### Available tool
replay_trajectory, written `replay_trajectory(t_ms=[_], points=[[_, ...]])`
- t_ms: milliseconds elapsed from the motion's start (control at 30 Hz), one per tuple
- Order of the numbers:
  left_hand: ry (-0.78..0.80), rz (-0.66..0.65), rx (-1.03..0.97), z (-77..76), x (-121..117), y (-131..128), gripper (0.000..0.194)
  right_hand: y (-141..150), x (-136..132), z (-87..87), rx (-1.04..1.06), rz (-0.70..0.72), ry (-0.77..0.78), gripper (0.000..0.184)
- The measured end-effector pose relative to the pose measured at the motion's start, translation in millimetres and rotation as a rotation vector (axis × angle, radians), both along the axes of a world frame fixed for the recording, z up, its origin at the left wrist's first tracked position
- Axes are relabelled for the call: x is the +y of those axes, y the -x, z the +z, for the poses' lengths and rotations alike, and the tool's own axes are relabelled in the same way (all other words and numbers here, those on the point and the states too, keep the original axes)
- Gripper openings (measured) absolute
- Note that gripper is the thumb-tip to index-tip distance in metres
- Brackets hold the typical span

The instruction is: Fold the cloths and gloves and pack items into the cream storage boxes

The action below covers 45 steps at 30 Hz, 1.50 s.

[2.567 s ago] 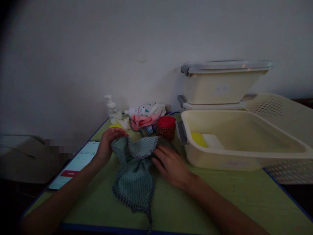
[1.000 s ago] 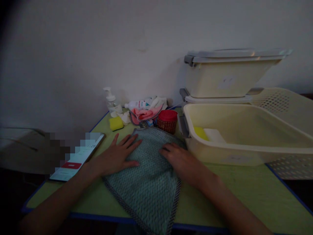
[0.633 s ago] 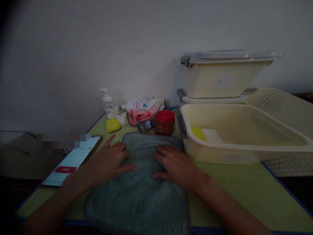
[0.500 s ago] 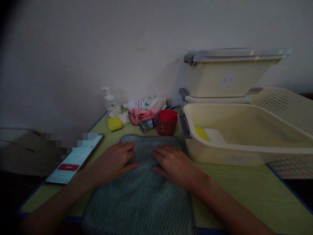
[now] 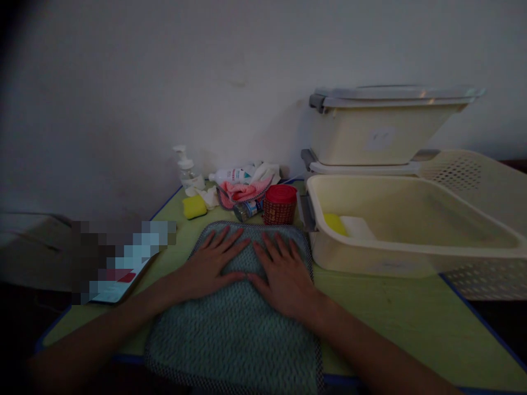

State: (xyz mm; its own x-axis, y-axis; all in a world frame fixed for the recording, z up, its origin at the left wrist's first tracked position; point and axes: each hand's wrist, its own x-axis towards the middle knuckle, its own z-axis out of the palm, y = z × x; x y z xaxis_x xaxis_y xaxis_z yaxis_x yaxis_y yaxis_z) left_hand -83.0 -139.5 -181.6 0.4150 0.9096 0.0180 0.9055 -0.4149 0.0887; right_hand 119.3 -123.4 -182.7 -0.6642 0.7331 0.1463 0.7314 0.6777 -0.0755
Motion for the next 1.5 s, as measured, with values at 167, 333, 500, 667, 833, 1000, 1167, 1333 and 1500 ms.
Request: replay_trajectory(t_ms=[167,333,500,667,833,1000,1167,1333,1500], points=[[-0.054,0.11,0.004,-3.9,7,11,0.064,-4,-1,3.7,-0.047,-0.105,0.045,0.061],[-0.095,0.128,-0.017,-8.1,7,19,0.064,-3,0,5.7,-0.053,-0.095,0.073,0.061],[-0.169,0.09,-0.061,2.3,0,19,0.053,-9,3,10.1,0.004,0.046,0.064,0.055],[-0.052,-0.175,-0.059,28.7,-47,22,0.053,-35,-36,27.6,0.002,0.254,0.105,0.061],[0.195,-0.386,-0.014,28.8,-99,31,0.084,-59,-88,23.7,-0.057,0.368,0.049,0.084],[0.104,-0.324,0.043,6.7,-109,31,0.083,-55,-98,-4.4,-0.12,0.242,-0.224,0.069],[0.026,-0.321,0.075,3.8,-108,29,0.077,-51,-100,-12.4,-0.108,0.187,-0.374,0.069],[0.051,-0.323,0.089,9.7,-110,31,0.069,-54,-104,-4.4,-0.093,0.204,-0.31,0.072],[0.128,-0.321,0.042,12.0,-112,38,0.061,-60,-109,-0.9,-0.079,0.219,-0.27,0.069]])
